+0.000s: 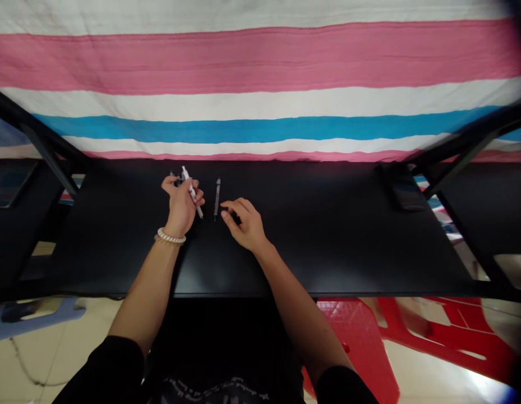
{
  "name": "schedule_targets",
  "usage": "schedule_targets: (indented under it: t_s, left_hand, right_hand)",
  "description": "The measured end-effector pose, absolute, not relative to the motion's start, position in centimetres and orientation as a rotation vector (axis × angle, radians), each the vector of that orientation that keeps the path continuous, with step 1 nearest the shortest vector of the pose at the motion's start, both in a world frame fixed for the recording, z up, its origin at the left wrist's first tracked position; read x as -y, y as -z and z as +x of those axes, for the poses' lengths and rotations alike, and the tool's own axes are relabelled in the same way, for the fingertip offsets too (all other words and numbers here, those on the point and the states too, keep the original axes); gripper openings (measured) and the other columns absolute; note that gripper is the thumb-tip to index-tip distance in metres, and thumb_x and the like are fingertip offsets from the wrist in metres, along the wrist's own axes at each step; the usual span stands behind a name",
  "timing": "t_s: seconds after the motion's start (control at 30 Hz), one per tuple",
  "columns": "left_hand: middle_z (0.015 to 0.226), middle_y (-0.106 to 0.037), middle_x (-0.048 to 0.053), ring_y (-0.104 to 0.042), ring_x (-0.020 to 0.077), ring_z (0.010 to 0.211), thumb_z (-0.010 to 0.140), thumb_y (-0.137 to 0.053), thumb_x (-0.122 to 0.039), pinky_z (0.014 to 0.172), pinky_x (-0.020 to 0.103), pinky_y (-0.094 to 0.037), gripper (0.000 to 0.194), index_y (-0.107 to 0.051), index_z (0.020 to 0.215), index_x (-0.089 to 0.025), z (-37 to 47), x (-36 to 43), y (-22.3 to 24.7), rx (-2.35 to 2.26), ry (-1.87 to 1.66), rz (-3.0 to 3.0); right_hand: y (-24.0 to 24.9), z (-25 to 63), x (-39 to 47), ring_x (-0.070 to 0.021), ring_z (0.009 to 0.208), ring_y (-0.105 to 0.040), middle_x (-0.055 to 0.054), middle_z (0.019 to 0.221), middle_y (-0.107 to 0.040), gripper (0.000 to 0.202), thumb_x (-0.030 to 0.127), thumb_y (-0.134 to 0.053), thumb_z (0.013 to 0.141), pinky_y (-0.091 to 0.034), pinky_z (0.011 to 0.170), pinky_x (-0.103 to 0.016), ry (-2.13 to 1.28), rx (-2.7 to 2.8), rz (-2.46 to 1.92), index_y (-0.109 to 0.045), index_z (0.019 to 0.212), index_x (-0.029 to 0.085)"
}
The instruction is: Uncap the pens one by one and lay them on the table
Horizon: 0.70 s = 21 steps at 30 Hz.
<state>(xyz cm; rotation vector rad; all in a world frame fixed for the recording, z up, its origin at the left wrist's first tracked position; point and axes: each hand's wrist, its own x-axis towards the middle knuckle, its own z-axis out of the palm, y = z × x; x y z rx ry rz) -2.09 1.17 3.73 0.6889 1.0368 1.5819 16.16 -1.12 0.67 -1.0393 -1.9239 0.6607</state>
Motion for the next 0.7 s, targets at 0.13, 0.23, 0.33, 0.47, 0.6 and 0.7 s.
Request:
schedule_targets:
  t_s: [0.13,0.23,0.33,0.47,0.6,0.7]
  left_hand:
    - [0.105,-0.061,0.003,-0.062,0.0160,0.087,0.071,-0.073,-0.012,0.080,0.031,-0.054,0.038,-0.054,0.101,-0.026,-2.7,-1.6,-1.0,-1.455,-1.523,1.277]
    - [0.139,-0.052,0.014,-0.054,0.0321,0.130,0.068,-0.064,-0.003,0.112,0.051,-0.045,0.042,-0.064,0.106,-0.020,-3.3,-1.5,0.2,-1.630,-1.349,1.661]
    - [0.159,-0.038,0.017,-0.032,0.0397,0.151,0.068,-0.063,-0.002,0.125,0.060,-0.026,0.047,-0.066,0.112,-0.017,-3.6,-1.5,0.8,-1.683,-1.276,1.810]
    - [0.161,-0.037,0.019,-0.030,0.0413,0.152,0.071,-0.068,-0.008,0.124,0.063,-0.027,0.037,-0.068,0.108,-0.016,-3.2,-1.5,1.0,-1.715,-1.276,1.841]
    - [0.146,-0.052,0.016,-0.049,0.0357,0.138,0.075,-0.069,-0.011,0.120,0.059,-0.036,0.026,-0.070,0.100,-0.018,-2.4,-1.2,0.2,-1.694,-1.431,1.792]
    - [0.125,-0.061,0.013,-0.061,0.0286,0.119,0.078,-0.069,-0.012,0.105,0.049,-0.051,0.018,-0.070,0.094,-0.019,-1.6,-0.9,-0.7,-1.644,-1.528,1.712]
  right_hand:
    - [-0.6,15.9,1.2,-0.0236,0.092,-0.056,-0.010,0.101,-0.067,0.029,0.034,-0.051,0.105,-0.050,0.089,-0.039,-0.548,2.164,-0.989,-0.072,0.118,0.019]
    - [-0.4,15.5,1.2,-0.0273,0.098,-0.054,-0.014,0.112,-0.062,0.035,0.039,-0.055,0.103,-0.049,0.092,-0.044,-0.455,2.342,-1.041,-0.070,0.129,0.019]
    - [-0.1,15.2,1.2,-0.0286,0.101,-0.053,-0.015,0.114,-0.059,0.034,0.040,-0.058,0.102,-0.050,0.093,-0.045,-0.407,2.430,-1.087,-0.070,0.127,0.020]
    - [0.3,15.1,0.9,-0.0259,0.098,-0.056,-0.013,0.106,-0.060,0.019,0.029,-0.057,0.102,-0.052,0.089,-0.040,-0.448,2.341,-1.129,-0.071,0.106,0.017]
    - [0.8,15.4,0.6,-0.0245,0.092,-0.059,-0.010,0.097,-0.062,0.012,0.018,-0.054,0.099,-0.052,0.081,-0.035,-0.476,2.209,-1.222,-0.065,0.094,0.020]
    - [1.1,15.8,0.3,-0.0223,0.082,-0.063,-0.009,0.090,-0.065,0.011,0.017,-0.050,0.098,-0.051,0.075,-0.033,-0.566,2.010,-1.282,-0.061,0.096,0.020]
